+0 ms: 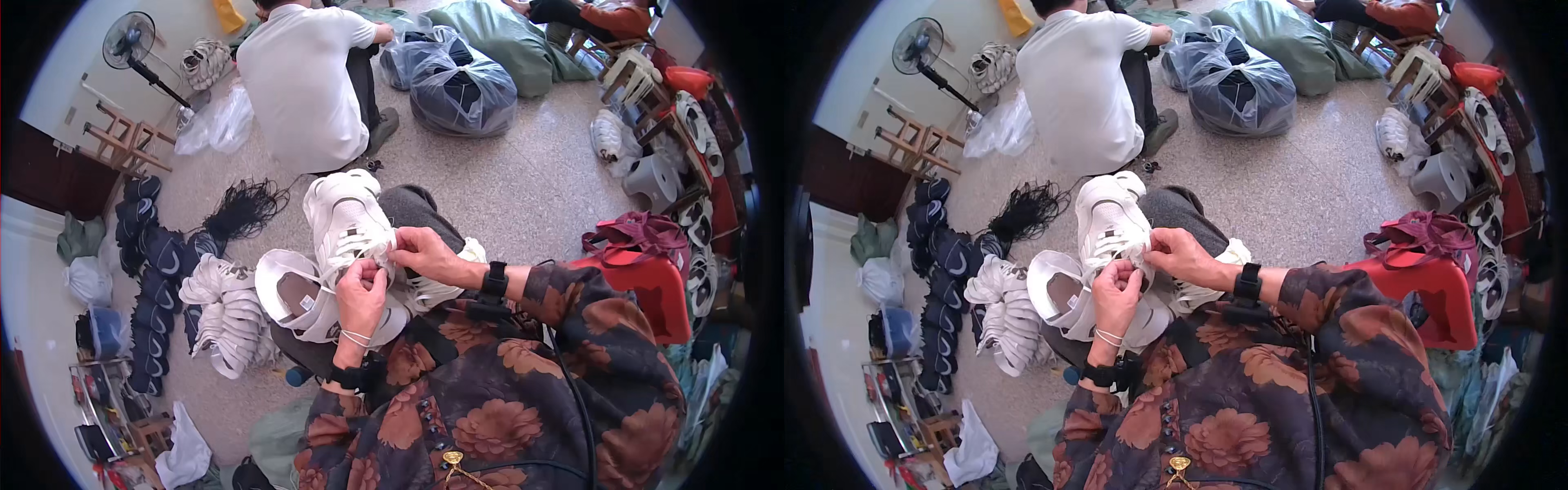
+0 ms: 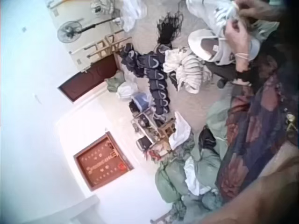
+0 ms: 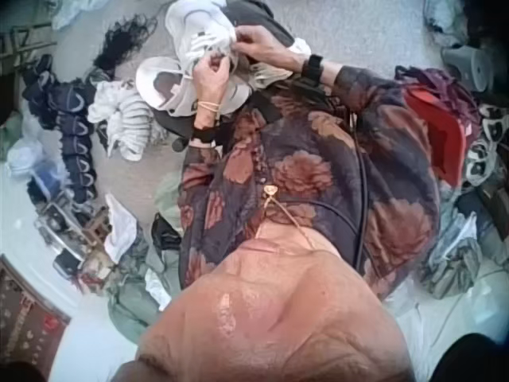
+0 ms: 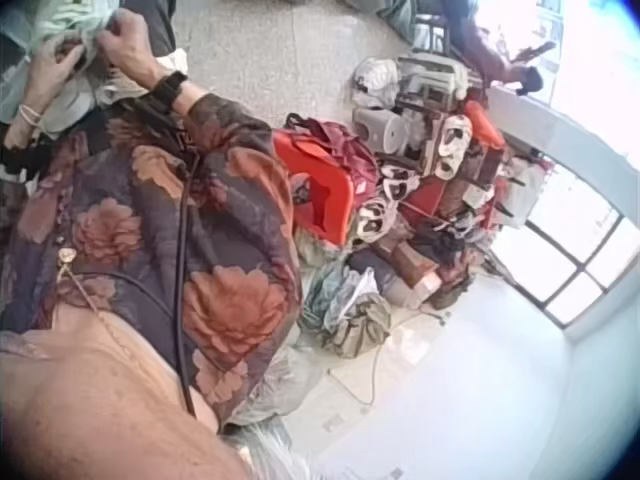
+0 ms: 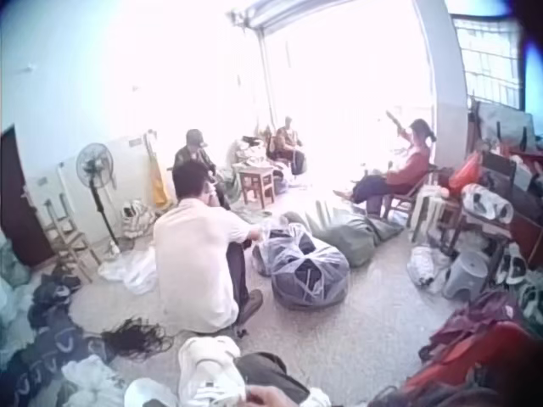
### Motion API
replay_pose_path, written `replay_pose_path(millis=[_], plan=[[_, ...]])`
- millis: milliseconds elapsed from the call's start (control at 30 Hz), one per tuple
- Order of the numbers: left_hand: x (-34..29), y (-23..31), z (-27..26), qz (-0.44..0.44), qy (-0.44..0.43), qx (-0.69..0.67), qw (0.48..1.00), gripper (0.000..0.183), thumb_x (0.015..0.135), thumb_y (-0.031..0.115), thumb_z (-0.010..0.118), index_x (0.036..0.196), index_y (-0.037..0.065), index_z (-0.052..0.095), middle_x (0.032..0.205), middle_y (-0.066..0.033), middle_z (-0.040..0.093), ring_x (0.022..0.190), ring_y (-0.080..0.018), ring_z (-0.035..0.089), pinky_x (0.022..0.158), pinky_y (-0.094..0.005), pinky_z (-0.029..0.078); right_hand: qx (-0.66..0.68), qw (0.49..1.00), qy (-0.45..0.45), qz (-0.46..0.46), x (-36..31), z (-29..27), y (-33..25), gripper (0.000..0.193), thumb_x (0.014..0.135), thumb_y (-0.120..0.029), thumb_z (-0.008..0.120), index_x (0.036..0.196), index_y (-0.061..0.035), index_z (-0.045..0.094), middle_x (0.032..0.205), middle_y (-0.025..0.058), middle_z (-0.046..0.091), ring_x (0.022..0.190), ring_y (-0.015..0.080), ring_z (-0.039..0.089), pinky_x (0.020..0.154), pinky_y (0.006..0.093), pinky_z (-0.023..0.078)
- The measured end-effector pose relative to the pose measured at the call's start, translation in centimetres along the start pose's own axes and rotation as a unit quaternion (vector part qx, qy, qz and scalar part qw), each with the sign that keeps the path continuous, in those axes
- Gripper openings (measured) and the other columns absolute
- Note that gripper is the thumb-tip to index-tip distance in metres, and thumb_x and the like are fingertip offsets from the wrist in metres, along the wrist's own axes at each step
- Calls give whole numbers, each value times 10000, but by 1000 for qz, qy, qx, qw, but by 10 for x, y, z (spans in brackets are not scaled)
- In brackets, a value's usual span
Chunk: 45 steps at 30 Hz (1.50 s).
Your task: The recorder is lacing white shoe uppers and attaching components while sitting in a workshop.
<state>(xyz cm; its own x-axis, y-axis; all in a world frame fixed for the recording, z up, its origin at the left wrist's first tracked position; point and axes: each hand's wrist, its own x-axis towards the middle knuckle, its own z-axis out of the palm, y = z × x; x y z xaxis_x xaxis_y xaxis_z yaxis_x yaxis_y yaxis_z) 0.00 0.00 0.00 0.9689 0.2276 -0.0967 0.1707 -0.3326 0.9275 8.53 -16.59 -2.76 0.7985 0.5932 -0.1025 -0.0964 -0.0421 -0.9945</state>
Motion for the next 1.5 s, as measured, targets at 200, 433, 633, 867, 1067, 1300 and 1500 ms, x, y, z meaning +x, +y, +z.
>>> replay_pose_path(millis=[200, 433, 633, 867, 1067, 1300, 1500], plan=[[1, -4, -2, -1, 2, -14, 1000, 124, 915, 56, 676, 992, -31, 633, 818, -44, 678, 607, -50, 596, 534, -205, 510, 30, 998, 41, -44, -2, 12, 3, 101, 873, -70, 664, 882, 23, 626, 725, -16, 589, 692, 46, 493, 603, 252, 437], [1, -6, -3, -34, -9, -93, 995, 95, 935, 46, 641, 995, -28, 643, 832, -51, 687, 600, -56, 605, 525, -206, 511, -248, 937, 67, -237, -12, 11, -9, 66, 831, -45, 652, 866, -4, 614, 802, 139, 608, 774, 329, 623, 675, 393, 508], [1, -9, -4, -38, -16, -99, 994, 136, 959, 48, 606, 1050, -25, 676, 817, -49, 693, 582, -59, 604, 506, -194, 493, -246, 937, 23, -246, -9, 4, -10, 83, 832, -63, 655, 861, -3, 606, 834, 168, 613, 806, 365, 630, 700, 420, 513], [4, -3, -8, -38, -46, -53, 997, 184, 968, 83, 608, 1087, -2, 720, 733, -16, 663, 512, -51, 545, 458, -202, 437, -237, 952, 7, -193, -8, 3, -12, 61, 862, -49, 627, 890, -8, 592, 853, 159, 602, 799, 330, 622, 709, 390, 503], [6, 2, -9, -33, -62, -18, 997, 165, 974, 105, 613, 1057, 27, 732, 677, 2, 621, 482, -36, 508, 440, -216, 404, -243, 935, 28, -257, -19, 18, -13, 144, 824, -16, 658, 930, -16, 560, 978, 148, 558, 891, 341, 597, 750, 391, 506], [-16, 8, -43, 120, -8, 310, 943, 115, 919, 115, 596, 933, 40, 681, 855, -182, 692, 799, -373, 672, 700, -442, 521, -326, 908, 42, -260, -14, 14, -11, 272, 776, -84, 757, 874, -20, 511, 1014, 153, 514, 882, 351, 579, 743, 404, 506], [-66, -9, -131, -14, 41, 338, 940, 124, 891, 126, 625, 884, 22, 692, 829, -186, 693, 761, -374, 675, 676, -455, 511, -336, 916, 22, -218, -11, 14, -14, 300, 772, -132, 767, 910, -5, 533, 1046, 157, 522, 959, 354, 573, 798, 425, 503]])
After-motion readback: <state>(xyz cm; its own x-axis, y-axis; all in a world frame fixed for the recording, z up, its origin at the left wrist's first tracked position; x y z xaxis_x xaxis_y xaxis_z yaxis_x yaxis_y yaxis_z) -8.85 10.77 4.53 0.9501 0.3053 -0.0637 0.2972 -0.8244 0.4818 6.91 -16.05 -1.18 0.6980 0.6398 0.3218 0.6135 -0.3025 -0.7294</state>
